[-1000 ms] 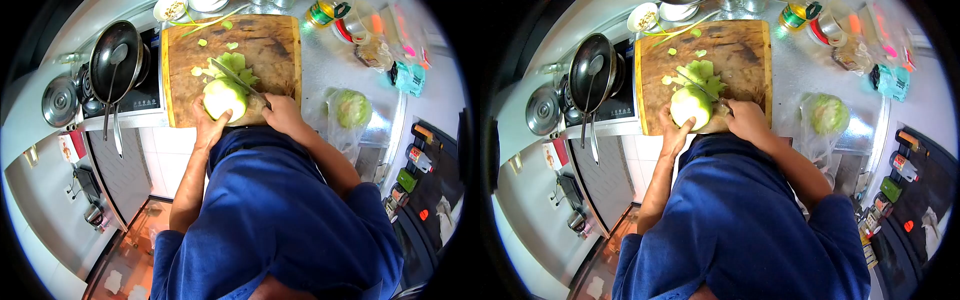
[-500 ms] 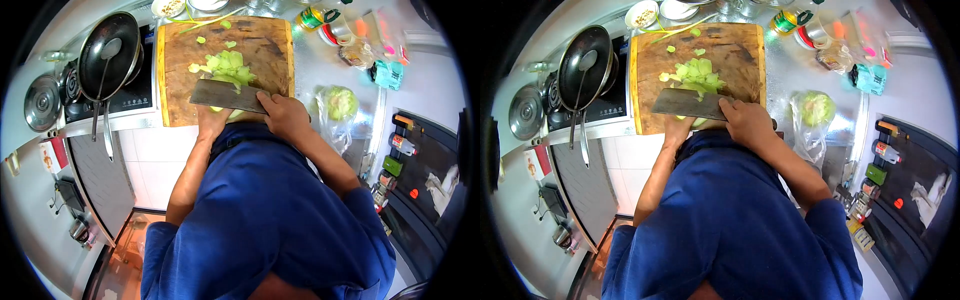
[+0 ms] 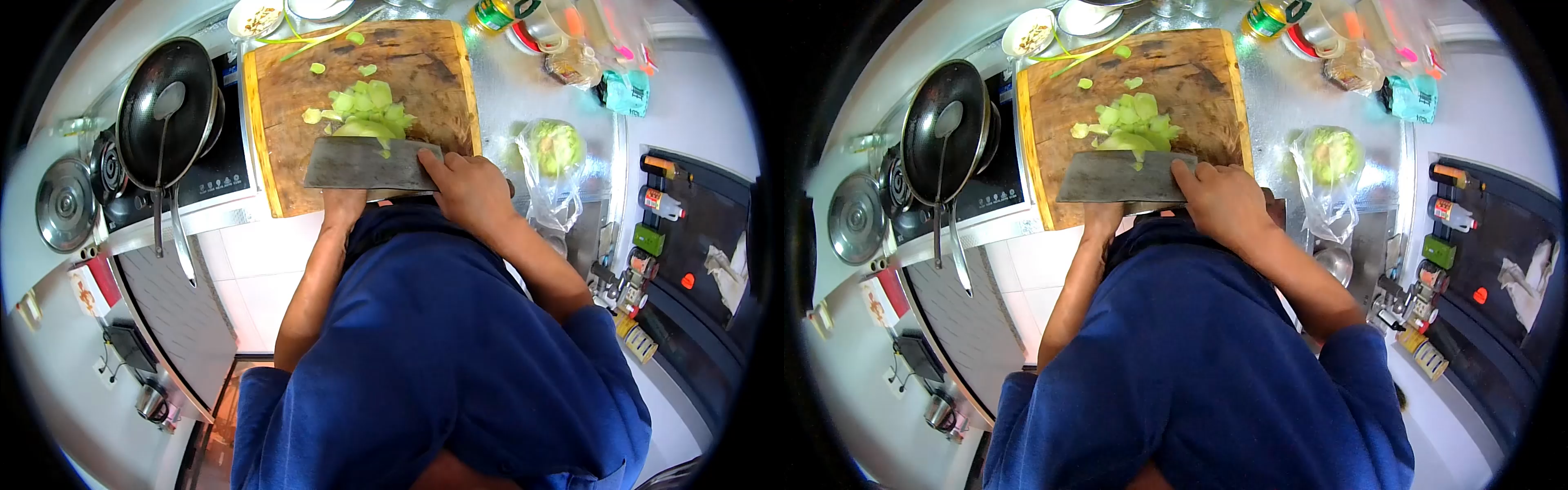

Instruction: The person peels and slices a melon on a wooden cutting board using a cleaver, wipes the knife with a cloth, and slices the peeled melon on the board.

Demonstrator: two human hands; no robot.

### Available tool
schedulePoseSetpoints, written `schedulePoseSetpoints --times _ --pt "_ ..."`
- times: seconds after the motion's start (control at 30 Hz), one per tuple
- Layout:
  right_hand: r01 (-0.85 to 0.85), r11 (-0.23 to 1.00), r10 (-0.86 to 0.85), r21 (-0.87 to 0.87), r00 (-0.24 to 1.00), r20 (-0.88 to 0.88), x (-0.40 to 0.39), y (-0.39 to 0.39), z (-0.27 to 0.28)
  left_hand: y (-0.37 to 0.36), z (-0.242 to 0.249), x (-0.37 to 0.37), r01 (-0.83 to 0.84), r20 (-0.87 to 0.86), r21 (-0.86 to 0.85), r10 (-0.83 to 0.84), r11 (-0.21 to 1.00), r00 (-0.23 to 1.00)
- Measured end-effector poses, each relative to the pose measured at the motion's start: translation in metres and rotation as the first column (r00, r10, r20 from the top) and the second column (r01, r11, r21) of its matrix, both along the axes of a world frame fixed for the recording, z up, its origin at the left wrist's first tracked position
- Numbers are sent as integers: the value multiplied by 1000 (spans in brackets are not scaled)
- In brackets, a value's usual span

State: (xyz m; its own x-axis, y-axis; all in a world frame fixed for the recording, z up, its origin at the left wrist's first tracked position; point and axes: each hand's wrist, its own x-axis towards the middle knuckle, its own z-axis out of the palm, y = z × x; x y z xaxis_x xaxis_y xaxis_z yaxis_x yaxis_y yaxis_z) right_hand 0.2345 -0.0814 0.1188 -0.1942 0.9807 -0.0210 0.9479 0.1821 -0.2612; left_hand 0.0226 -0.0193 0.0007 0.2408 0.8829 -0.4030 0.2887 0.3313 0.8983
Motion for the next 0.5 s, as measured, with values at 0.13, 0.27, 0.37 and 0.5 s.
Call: schedulePoseSetpoints --times 0.13,0.27,0.37,0.5 --pt "3 999 -4 -33 1000 -17 7 7 2 1 -9 0 -15 -7 78 16 997 1000" --pt "-34 996 30 -80 999 -44 12 16 -1 4 8 3 -30 6 -42 30 999 1000" --pt "-57 989 47 -136 996 -72 16 25 -6 4 3 1 -63 -26 -103 61 993 998" --pt "-75 977 60 -202 995 -77 20 36 -8 8 15 6 -61 -40 -87 57 994 998"
